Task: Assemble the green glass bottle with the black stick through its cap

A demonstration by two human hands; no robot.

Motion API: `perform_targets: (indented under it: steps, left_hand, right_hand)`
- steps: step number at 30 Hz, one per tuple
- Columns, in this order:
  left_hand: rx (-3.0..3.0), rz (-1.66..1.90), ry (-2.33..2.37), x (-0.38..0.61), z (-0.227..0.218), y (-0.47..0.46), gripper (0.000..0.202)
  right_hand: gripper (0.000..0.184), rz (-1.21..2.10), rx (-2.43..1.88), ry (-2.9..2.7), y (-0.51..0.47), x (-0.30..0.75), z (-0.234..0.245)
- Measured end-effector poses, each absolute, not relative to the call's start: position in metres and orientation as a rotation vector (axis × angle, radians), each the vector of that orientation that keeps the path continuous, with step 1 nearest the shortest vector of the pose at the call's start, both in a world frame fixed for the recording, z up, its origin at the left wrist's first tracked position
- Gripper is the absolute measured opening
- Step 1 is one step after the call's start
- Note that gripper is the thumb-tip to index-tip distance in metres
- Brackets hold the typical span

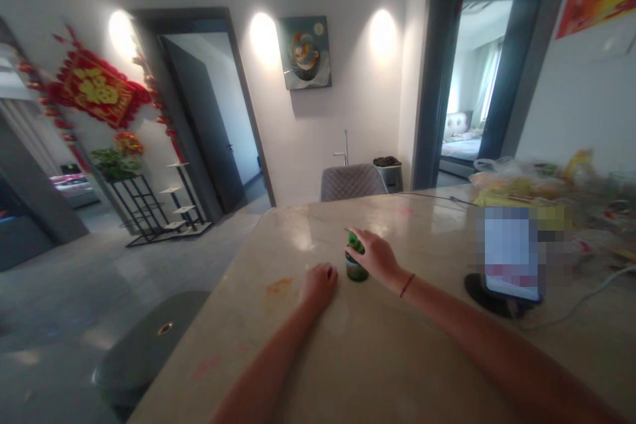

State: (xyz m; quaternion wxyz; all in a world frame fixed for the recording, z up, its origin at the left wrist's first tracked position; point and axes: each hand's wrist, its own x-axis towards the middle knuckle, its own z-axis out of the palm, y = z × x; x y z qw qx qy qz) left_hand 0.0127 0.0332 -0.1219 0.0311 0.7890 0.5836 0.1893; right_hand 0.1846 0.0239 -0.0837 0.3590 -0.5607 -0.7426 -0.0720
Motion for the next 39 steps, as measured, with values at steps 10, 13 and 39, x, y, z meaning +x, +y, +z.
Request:
perform_targets:
  steps: [10, 13, 39]
  left_hand:
    - [2.480, 0.431, 1.898, 0.015, -0.113, 0.023, 0.030]
    - [2.490, 0.406, 1.881, 0.015, -0.112, 0.021, 0.026]
    - [2.579, 0.736, 1.328, 0.001, -0.121, -0.056, 0.027]
  right_hand:
    - [0.049, -0.308, -1.304, -1.920, 0.004, 0.187, -0.093]
    - [0.050, -0.285, -1.267, -1.945, 0.000, 0.190, -0.091]
    - [0.049, -0.188, -1.057, -1.788, -0.015, 0.183, -0.119]
